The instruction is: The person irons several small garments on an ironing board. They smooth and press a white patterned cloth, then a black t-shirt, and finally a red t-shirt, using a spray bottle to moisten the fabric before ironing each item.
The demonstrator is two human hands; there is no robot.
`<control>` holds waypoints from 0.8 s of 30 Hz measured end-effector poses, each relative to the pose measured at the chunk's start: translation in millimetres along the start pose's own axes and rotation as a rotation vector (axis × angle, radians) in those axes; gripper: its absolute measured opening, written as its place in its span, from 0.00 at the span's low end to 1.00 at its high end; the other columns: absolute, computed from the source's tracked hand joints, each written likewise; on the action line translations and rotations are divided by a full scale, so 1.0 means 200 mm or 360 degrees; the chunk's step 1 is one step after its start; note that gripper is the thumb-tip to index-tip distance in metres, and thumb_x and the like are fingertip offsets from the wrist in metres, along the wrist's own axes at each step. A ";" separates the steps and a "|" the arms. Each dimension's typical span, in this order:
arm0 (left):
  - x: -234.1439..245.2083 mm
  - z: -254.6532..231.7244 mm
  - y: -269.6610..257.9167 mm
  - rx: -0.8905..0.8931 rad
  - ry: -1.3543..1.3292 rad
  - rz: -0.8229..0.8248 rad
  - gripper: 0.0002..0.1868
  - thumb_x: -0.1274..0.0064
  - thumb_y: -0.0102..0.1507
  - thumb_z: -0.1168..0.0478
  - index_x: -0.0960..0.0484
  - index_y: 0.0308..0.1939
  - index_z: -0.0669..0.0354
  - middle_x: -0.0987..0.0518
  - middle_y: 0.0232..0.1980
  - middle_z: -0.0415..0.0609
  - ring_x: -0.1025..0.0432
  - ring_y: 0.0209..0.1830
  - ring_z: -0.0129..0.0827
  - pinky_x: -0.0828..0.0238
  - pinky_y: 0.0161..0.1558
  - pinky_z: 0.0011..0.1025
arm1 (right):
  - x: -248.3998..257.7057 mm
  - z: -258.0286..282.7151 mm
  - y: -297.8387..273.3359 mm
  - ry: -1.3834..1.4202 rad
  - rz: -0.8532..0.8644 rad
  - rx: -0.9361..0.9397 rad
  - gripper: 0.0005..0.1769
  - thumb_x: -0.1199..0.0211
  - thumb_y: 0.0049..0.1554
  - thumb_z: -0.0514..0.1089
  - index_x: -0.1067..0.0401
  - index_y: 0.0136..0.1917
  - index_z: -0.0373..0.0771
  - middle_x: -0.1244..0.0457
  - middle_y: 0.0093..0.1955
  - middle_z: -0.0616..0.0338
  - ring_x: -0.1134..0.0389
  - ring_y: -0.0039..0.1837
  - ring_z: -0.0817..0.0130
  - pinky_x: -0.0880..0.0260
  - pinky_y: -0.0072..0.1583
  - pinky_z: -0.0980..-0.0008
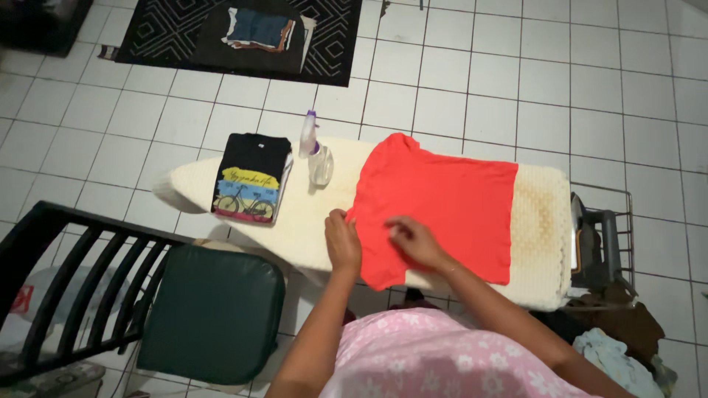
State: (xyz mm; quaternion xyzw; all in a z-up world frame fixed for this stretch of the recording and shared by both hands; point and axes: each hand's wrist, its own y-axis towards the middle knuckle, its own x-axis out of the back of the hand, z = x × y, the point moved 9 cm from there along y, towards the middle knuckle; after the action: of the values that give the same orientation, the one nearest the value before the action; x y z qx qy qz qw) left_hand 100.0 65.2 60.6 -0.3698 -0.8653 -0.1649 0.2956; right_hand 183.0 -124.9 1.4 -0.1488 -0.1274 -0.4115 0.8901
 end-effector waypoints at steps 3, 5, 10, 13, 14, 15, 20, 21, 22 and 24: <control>0.01 -0.13 0.01 -0.0263 0.0299 -0.0064 0.17 0.52 0.61 0.70 0.26 0.54 0.63 0.27 0.54 0.61 0.32 0.55 0.56 0.36 0.56 0.50 | 0.26 -0.31 0.01 0.0734 -0.0372 -0.0640 0.20 0.44 0.62 0.42 0.33 0.67 0.40 0.35 0.47 0.54 0.33 0.43 0.64 0.29 0.45 0.63; -0.07 -0.21 0.05 -0.0484 0.0353 -0.0035 0.18 0.55 0.62 0.71 0.26 0.56 0.62 0.28 0.60 0.61 0.33 0.61 0.55 0.39 0.62 0.51 | 0.45 -0.30 0.06 0.0486 -0.0689 -0.0513 0.17 0.44 0.64 0.42 0.31 0.65 0.39 0.33 0.49 0.49 0.31 0.45 0.59 0.29 0.47 0.59; -0.48 -0.34 0.16 -0.0939 0.0164 0.0421 0.29 0.51 0.64 0.65 0.34 0.70 0.66 0.39 0.78 0.63 0.45 0.79 0.57 0.52 0.78 0.49 | 0.53 0.18 0.27 -0.0710 -0.0585 0.0392 0.21 0.44 0.64 0.44 0.36 0.70 0.43 0.33 0.63 0.47 0.33 0.67 0.47 0.34 0.69 0.47; -0.69 -0.26 0.25 -0.0673 0.0460 0.0772 0.40 0.46 0.63 0.50 0.42 0.75 0.58 0.53 0.81 0.63 0.57 0.81 0.56 0.64 0.75 0.53 | 0.35 0.29 0.32 -0.1119 -0.0188 0.0607 0.30 0.45 0.62 0.48 0.39 0.76 0.46 0.46 0.76 0.38 0.47 0.76 0.39 0.49 0.72 0.40; -0.68 -0.26 0.26 -0.0714 0.0427 0.0713 0.42 0.47 0.63 0.46 0.44 0.77 0.56 0.54 0.81 0.61 0.57 0.81 0.55 0.64 0.75 0.53 | 0.36 0.26 0.34 -0.1261 -0.0185 0.0541 0.32 0.45 0.62 0.52 0.41 0.77 0.46 0.49 0.78 0.39 0.50 0.78 0.40 0.53 0.72 0.37; -0.66 -0.25 0.26 -0.0755 0.0393 0.0654 0.44 0.49 0.63 0.42 0.46 0.78 0.55 0.55 0.82 0.59 0.58 0.81 0.54 0.63 0.75 0.54 | 0.37 0.21 0.34 -0.1403 -0.0183 0.0474 0.34 0.46 0.61 0.56 0.43 0.78 0.46 0.52 0.80 0.40 0.54 0.79 0.41 0.57 0.72 0.35; -0.60 -0.13 0.23 -0.0635 0.0655 0.0515 0.42 0.56 0.66 0.38 0.48 0.80 0.49 0.55 0.84 0.55 0.57 0.83 0.50 0.65 0.74 0.62 | 0.74 -0.11 0.26 -0.1452 -0.0601 -0.0048 0.39 0.53 0.63 0.64 0.49 0.81 0.46 0.57 0.84 0.41 0.61 0.84 0.45 0.66 0.74 0.24; -0.57 -0.11 0.22 -0.0643 0.0625 0.0463 0.42 0.56 0.67 0.39 0.47 0.80 0.49 0.54 0.84 0.55 0.57 0.83 0.49 0.65 0.75 0.62 | 0.83 -0.17 0.23 -0.1377 -0.0717 -0.0214 0.39 0.54 0.64 0.65 0.49 0.82 0.46 0.57 0.84 0.41 0.61 0.86 0.46 0.66 0.75 0.24; -0.54 -0.10 0.21 -0.0651 0.0598 0.0407 0.41 0.56 0.69 0.40 0.47 0.81 0.50 0.54 0.84 0.56 0.56 0.83 0.49 0.65 0.76 0.63 | 0.89 -0.22 0.23 -0.1373 -0.0805 -0.0316 0.40 0.54 0.64 0.65 0.51 0.82 0.43 0.59 0.84 0.37 0.63 0.85 0.43 0.69 0.72 0.20; -0.49 -0.07 0.16 -0.0662 0.0713 0.0422 0.41 0.56 0.68 0.40 0.47 0.80 0.53 0.53 0.84 0.56 0.57 0.83 0.53 0.66 0.75 0.64 | 0.95 -0.27 0.25 -0.1360 -0.0982 -0.0519 0.43 0.53 0.66 0.64 0.54 0.82 0.35 0.64 0.83 0.28 0.68 0.83 0.36 0.76 0.67 0.14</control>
State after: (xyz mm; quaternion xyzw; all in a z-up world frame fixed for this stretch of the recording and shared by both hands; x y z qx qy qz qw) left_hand 183.7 27.1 10.5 -0.4862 -0.6710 -0.3751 0.4155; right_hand 346.3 -245.9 10.0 -0.3944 -0.4498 -0.5707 0.5625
